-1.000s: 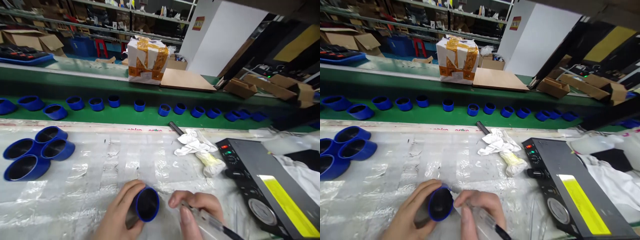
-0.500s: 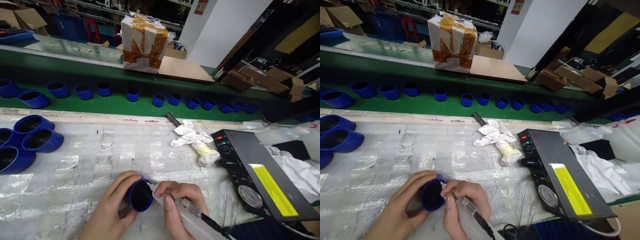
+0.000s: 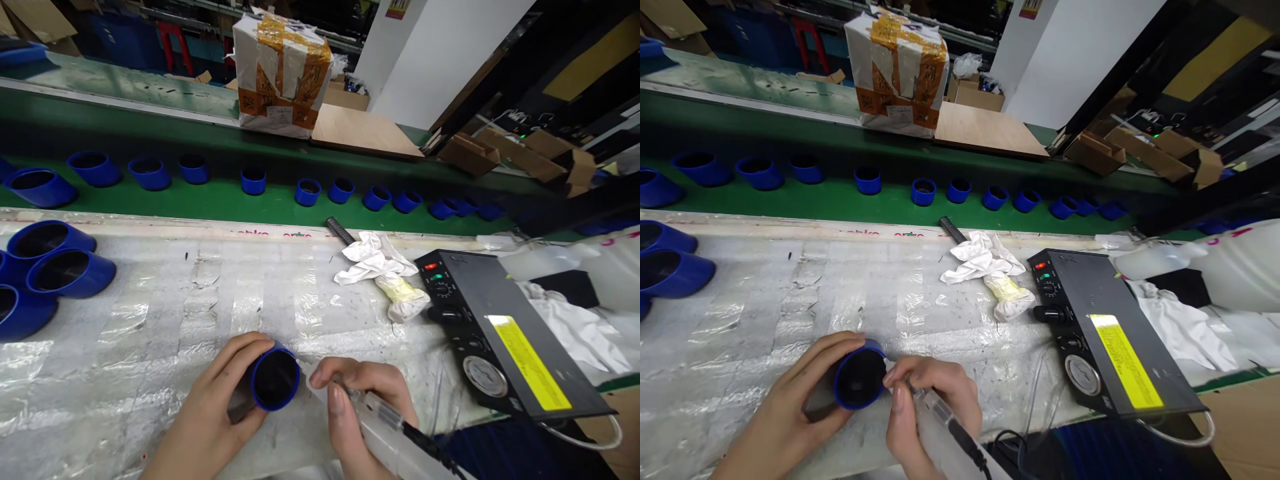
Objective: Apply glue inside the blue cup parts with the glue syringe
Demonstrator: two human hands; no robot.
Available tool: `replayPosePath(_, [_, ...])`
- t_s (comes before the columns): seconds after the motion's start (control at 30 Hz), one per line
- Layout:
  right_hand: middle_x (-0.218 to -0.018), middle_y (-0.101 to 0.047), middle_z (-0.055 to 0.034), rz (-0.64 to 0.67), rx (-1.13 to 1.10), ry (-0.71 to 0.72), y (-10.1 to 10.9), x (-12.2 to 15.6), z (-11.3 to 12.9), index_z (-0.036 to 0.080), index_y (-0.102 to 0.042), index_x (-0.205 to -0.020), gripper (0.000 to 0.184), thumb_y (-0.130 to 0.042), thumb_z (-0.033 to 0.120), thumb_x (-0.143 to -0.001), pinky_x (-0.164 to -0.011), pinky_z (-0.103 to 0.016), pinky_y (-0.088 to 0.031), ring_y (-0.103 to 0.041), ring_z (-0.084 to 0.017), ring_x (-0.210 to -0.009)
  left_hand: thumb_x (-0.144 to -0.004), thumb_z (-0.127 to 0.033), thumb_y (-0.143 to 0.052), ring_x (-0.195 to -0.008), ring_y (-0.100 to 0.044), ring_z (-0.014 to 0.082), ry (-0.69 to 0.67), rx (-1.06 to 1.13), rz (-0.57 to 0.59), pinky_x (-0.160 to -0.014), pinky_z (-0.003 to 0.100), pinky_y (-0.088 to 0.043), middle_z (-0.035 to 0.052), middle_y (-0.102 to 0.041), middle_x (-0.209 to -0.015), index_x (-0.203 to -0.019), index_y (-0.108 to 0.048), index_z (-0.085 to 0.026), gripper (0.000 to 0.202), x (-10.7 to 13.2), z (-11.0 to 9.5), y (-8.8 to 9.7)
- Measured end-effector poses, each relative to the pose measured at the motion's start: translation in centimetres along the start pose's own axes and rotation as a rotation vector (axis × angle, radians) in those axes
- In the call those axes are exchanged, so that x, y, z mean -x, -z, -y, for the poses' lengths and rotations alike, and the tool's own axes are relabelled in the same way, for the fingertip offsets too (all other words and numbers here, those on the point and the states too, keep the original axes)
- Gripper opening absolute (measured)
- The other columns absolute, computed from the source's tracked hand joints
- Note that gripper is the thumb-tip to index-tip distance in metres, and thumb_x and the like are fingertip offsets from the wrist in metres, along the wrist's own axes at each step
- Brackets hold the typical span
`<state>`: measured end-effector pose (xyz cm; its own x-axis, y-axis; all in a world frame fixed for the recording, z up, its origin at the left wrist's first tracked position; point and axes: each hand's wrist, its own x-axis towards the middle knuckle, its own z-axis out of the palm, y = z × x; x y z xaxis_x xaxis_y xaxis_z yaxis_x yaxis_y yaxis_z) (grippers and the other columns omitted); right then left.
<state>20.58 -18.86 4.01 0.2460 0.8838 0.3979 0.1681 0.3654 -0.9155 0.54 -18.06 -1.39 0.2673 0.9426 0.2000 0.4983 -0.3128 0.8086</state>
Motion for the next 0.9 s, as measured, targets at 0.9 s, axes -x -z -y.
replayPosePath(0.9, [-0.08, -0.079, -0.0007, -0.083, 0.063, -0.017, 0.1, 2.6, 1.7, 0.025, -0.064, -0.098, 0.018, -0.072, 0.009, -0.097, -0.07, -0.028, -0.064, -0.079, -0.017, -0.069, -0.093, -0.007, -0.065, -0.135, -0.072, 0.0277, -0.017, -0.039, 0.046, -0.115, 0.04, -0.062, 0.0065, -0.071, -0.145, -0.144, -0.061, -0.031, 0.057, -1.0, -0.8, 0.7])
